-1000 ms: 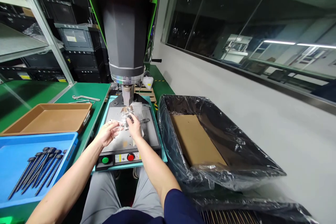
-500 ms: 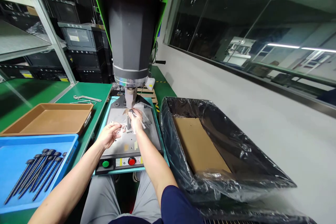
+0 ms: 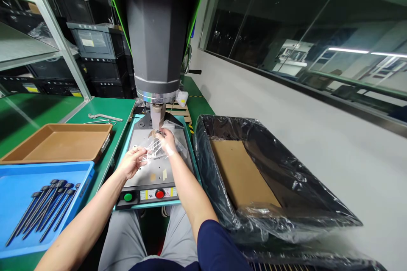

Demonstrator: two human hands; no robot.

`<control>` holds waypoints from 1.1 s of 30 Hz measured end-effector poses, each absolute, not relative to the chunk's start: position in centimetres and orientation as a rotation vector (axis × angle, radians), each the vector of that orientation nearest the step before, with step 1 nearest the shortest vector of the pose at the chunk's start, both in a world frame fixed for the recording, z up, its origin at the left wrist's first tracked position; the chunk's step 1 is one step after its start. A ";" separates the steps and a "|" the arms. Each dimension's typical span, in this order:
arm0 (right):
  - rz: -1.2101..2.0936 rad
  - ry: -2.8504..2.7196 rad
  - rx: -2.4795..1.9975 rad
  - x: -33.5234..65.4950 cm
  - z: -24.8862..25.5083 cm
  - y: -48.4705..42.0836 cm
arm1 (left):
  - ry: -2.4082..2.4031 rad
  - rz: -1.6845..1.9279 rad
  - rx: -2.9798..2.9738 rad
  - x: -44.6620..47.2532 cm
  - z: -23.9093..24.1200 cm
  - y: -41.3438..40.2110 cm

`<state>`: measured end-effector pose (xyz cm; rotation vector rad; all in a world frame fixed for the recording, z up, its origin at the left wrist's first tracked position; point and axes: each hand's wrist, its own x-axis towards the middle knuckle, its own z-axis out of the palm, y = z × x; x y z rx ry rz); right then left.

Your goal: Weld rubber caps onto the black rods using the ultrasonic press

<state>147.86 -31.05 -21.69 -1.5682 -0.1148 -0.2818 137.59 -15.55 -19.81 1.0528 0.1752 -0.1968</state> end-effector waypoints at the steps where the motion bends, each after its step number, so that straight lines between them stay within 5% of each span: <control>1: -0.263 -0.094 -1.553 147.9 -21.6 -30.9 | 0.177 -0.192 1.055 137.6 -19.9 -15.5; 21: 0.053 0.324 -0.338 139.0 -28.1 -37.9 | 0.195 -0.159 1.202 137.6 -21.7 -15.0; 33: -0.205 0.447 -0.688 140.2 -26.6 -39.8 | 0.175 -0.145 1.272 138.1 -21.9 -15.6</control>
